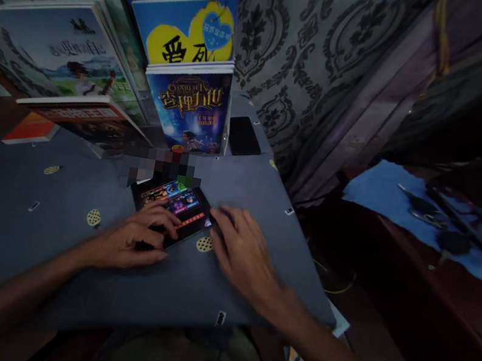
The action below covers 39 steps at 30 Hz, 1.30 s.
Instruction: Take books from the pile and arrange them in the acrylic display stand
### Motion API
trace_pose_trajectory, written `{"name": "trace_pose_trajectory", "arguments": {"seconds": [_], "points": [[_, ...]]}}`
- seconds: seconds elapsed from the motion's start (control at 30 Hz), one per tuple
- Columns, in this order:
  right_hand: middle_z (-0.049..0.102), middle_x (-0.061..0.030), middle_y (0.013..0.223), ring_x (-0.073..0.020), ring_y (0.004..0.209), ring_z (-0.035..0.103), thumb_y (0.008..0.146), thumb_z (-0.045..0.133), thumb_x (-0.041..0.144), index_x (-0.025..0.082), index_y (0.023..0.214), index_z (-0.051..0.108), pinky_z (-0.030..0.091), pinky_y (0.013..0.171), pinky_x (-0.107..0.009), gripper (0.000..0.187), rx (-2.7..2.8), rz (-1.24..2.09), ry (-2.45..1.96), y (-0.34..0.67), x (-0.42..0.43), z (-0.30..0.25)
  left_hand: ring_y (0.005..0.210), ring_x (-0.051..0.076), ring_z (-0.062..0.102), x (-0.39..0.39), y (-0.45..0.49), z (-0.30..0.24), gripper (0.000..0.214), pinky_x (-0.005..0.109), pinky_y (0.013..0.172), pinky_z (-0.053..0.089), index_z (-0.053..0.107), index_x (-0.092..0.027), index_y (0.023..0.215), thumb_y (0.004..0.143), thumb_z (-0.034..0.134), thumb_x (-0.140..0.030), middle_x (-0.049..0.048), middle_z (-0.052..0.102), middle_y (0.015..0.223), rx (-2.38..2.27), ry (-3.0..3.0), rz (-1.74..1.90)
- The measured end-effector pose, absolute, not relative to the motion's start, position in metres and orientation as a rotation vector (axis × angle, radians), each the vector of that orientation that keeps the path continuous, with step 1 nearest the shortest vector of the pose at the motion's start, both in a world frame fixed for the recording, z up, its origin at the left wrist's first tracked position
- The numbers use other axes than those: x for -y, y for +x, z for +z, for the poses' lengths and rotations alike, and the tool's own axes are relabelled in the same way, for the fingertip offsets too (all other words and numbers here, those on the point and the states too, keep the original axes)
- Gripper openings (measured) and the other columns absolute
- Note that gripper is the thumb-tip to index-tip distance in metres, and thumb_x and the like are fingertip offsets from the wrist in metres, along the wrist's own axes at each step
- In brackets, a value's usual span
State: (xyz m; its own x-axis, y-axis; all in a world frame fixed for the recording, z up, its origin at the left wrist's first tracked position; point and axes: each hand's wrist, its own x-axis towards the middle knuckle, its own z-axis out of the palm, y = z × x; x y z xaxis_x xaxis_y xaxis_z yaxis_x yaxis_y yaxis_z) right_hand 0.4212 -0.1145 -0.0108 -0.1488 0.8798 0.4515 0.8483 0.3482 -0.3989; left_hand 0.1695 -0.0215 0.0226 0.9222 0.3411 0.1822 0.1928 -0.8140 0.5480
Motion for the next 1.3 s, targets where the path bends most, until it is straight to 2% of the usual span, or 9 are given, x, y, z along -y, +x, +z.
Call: {"name": "trace_pose_trajectory", "arguments": {"seconds": [0.07, 0.17, 0.3, 0.43, 0.57, 0.73, 0.83, 1.07, 1.3], "points": [[0.067, -0.0158, 0.122, -0.0304, 0.108, 0.063, 0.101, 0.047, 0.027, 0.019, 0.131, 0.062, 0.056, 0.090, -0.053, 0.034, 2.024, 0.075, -1.490, 0.418, 0.106, -0.011, 0.123, 0.025, 0.058, 0.026, 0.168, 0.019, 0.017, 0.057, 0.118, 0.032, 0.072, -0.025, 0.096, 0.097, 0.059, -0.036, 0.0054, 0.070, 0.112, -0.566, 2.618, 0.493], [0.068, -0.0158, 0.116, -0.0297, 0.104, 0.063, 0.101, 0.047, 0.023, 0.017, 0.127, 0.064, 0.059, 0.086, -0.051, 0.032, 2.071, 0.076, -1.445, 0.409, 0.107, -0.010, 0.128, 0.031, 0.052, 0.033, 0.161, 0.011, 0.029, 0.061, 0.110, 0.040, 0.065, -0.022, 0.118, 0.097, 0.059, -0.040, 0.0120, 0.064, 0.126, -0.970, 2.671, 0.627], [0.067, -0.0146, 0.113, -0.0285, 0.102, 0.063, 0.099, 0.048, 0.018, 0.019, 0.128, 0.064, 0.060, 0.084, -0.049, 0.033, 2.048, 0.102, -1.408, 0.398, 0.124, -0.009, 0.136, 0.030, 0.048, 0.035, 0.153, 0.003, 0.034, 0.058, 0.113, 0.042, 0.055, -0.022, 0.132, 0.099, 0.054, -0.034, 0.0141, 0.056, 0.140, -0.976, 2.677, 0.593], [0.067, -0.0134, 0.110, -0.0271, 0.098, 0.063, 0.099, 0.048, 0.016, 0.021, 0.131, 0.061, 0.060, 0.080, -0.046, 0.035, 1.989, 0.083, -1.382, 0.394, 0.137, -0.010, 0.139, 0.030, 0.047, 0.027, 0.153, 0.002, 0.033, 0.059, 0.119, 0.036, 0.056, -0.022, 0.131, 0.099, 0.051, -0.031, 0.0148, 0.054, 0.143, -0.854, 2.678, 0.560], [0.067, -0.0112, 0.104, -0.0248, 0.091, 0.063, 0.100, 0.048, 0.017, 0.023, 0.123, 0.065, 0.058, 0.074, -0.042, 0.030, 1.990, 0.111, -1.367, 0.400, 0.138, -0.008, 0.139, 0.028, 0.048, 0.015, 0.156, 0.007, 0.031, 0.058, 0.122, 0.032, 0.058, -0.022, 0.128, 0.099, 0.052, -0.032, 0.0128, 0.055, 0.143, -0.750, 2.638, 0.497], [0.065, -0.0090, 0.092, -0.0230, 0.082, 0.060, 0.100, 0.049, 0.018, 0.020, 0.109, 0.070, 0.055, 0.070, -0.038, 0.023, 2.068, 0.140, -1.354, 0.408, 0.120, 0.006, 0.132, 0.023, 0.055, -0.014, 0.152, 0.013, 0.035, 0.047, 0.113, 0.046, 0.055, -0.023, 0.135, 0.103, 0.042, -0.028, 0.0113, 0.060, 0.139, -0.747, 2.535, 0.565], [0.065, -0.0110, 0.099, -0.0241, 0.089, 0.059, 0.101, 0.049, 0.021, 0.018, 0.116, 0.069, 0.055, 0.075, -0.039, 0.025, 2.232, 0.185, -1.236, 0.395, 0.100, 0.019, 0.124, 0.023, 0.060, -0.044, 0.148, 0.008, 0.036, 0.047, 0.110, 0.049, 0.057, -0.019, 0.132, 0.101, 0.038, -0.024, 0.0117, 0.065, 0.130, -0.890, 2.505, 0.712], [0.062, -0.0098, 0.108, -0.0237, 0.101, 0.054, 0.099, 0.060, 0.031, 0.023, 0.122, 0.071, 0.051, 0.091, -0.041, 0.027, 2.679, 0.306, -0.949, 0.348, 0.064, 0.033, 0.129, 0.020, 0.059, -0.075, 0.145, -0.009, 0.044, 0.044, 0.113, 0.045, 0.055, -0.018, 0.136, 0.096, 0.037, -0.015, 0.0102, 0.065, 0.133, -0.957, 2.506, 0.733], [0.058, -0.0090, 0.104, -0.0226, 0.097, 0.052, 0.102, 0.054, 0.033, 0.025, 0.129, 0.069, 0.047, 0.089, -0.040, 0.032, 2.651, 0.318, -1.039, 0.349, 0.029, 0.022, 0.126, 0.021, 0.061, -0.071, 0.144, -0.010, 0.043, 0.044, 0.112, 0.046, 0.056, -0.018, 0.133, 0.094, 0.040, -0.013, 0.0104, 0.068, 0.131, -0.937, 2.417, 0.786]]}}
